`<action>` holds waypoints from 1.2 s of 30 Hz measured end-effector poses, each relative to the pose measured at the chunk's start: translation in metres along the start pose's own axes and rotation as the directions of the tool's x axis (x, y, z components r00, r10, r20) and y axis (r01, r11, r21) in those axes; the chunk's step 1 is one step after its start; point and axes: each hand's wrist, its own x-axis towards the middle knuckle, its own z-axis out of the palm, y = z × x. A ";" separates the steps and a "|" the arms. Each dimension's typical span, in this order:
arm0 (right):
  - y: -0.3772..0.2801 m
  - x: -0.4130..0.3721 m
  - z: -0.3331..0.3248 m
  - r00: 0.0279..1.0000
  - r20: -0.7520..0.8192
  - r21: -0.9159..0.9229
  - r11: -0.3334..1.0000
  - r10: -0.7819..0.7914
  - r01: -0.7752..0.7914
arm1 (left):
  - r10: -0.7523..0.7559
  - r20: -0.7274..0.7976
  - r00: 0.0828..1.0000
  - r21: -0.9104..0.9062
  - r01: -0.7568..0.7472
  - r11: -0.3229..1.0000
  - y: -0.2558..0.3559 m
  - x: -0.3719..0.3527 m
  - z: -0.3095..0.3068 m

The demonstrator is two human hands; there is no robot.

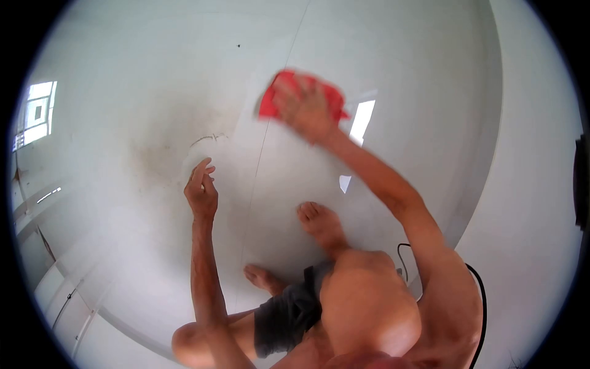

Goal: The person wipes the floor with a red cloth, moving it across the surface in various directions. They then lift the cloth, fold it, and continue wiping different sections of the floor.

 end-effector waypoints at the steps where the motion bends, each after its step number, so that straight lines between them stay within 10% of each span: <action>1: 0.038 0.015 0.003 0.993 -0.048 0.073 0.992 0.107 -0.103 | -0.016 -0.004 1.000 -0.014 0.016 1.000 0.000 0.000 0.000; 5: 0.145 0.042 -0.013 0.896 -0.291 0.090 0.942 0.334 -0.322 | -0.028 -0.032 0.999 -0.062 0.026 0.998 0.007 -0.001 0.008; 9: 0.112 -0.019 -0.029 0.870 -0.264 0.016 0.904 0.415 -0.427 | -0.025 -0.059 0.998 -0.128 0.017 0.992 0.012 -0.007 -0.013; 15: -0.023 -0.246 -0.096 0.986 0.014 0.202 0.965 0.169 -0.168 | -0.101 -0.062 0.993 -0.269 0.081 0.960 0.036 -0.012 0.034; 20: 0.057 -0.251 -0.085 0.991 -0.115 0.102 0.993 0.069 -0.058 | -0.001 -0.053 0.999 -0.223 -0.011 0.975 0.039 -0.006 0.034; 27: 0.132 -0.049 -0.037 0.585 -0.224 -0.177 0.558 0.779 -0.811 | -0.154 -0.273 0.950 -0.335 0.057 0.941 0.018 -0.002 0.013; 30: 0.071 -0.025 -0.008 0.920 -0.233 -0.214 0.907 0.314 -0.363 | -0.312 -0.413 0.856 -0.461 0.099 0.882 -0.007 -0.014 -0.017; 36: -0.200 -0.056 -0.038 0.965 -0.107 0.258 0.931 -0.238 0.258 | -0.617 -0.620 0.486 -0.611 0.195 0.767 -0.058 -0.086 -0.059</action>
